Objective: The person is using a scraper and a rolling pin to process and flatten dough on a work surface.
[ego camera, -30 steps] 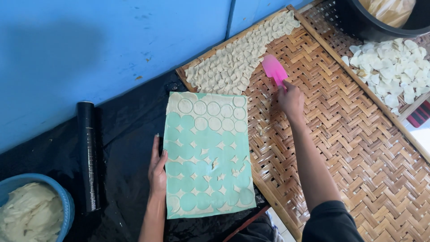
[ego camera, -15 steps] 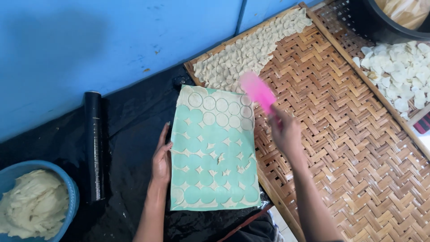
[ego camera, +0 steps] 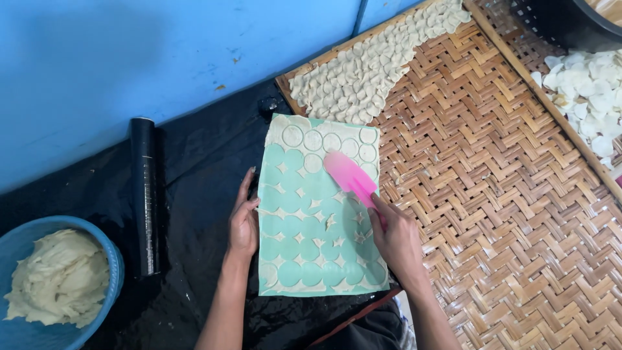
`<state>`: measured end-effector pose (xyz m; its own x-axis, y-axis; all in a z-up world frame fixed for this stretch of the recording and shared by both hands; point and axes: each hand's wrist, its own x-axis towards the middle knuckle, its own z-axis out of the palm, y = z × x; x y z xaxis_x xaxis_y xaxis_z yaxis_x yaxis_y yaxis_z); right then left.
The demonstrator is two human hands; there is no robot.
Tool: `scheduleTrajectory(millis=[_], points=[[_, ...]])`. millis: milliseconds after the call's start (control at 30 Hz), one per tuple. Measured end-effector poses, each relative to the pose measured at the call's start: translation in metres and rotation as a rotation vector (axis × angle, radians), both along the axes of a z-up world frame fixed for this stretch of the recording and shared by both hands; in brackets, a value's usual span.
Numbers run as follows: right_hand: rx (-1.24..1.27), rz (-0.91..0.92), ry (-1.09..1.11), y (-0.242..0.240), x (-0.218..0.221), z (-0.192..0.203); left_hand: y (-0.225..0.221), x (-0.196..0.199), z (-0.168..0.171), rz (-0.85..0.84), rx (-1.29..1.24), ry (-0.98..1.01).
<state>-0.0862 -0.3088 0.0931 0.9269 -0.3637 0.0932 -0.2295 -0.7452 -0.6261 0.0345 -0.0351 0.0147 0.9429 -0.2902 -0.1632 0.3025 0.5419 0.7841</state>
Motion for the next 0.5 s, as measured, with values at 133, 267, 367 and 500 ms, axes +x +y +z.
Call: scheduleTrajectory(millis=[133,267,367,500], points=[[-0.022,0.005,0.03,0.003,0.007,0.001,0.0,0.0,-0.001,0.01,0.019,-0.018],[0.037,0.041,0.011,0.001,0.012,0.0,0.0,0.0,-0.001,0.001,-0.006,0.019],[0.038,0.038,0.016,-0.002,0.015,-0.009,0.0,0.001,-0.005,-0.008,-0.025,0.032],[0.075,0.042,-0.005,-0.01,0.019,-0.02,0.0,0.001,-0.005,-0.003,-0.027,0.019]])
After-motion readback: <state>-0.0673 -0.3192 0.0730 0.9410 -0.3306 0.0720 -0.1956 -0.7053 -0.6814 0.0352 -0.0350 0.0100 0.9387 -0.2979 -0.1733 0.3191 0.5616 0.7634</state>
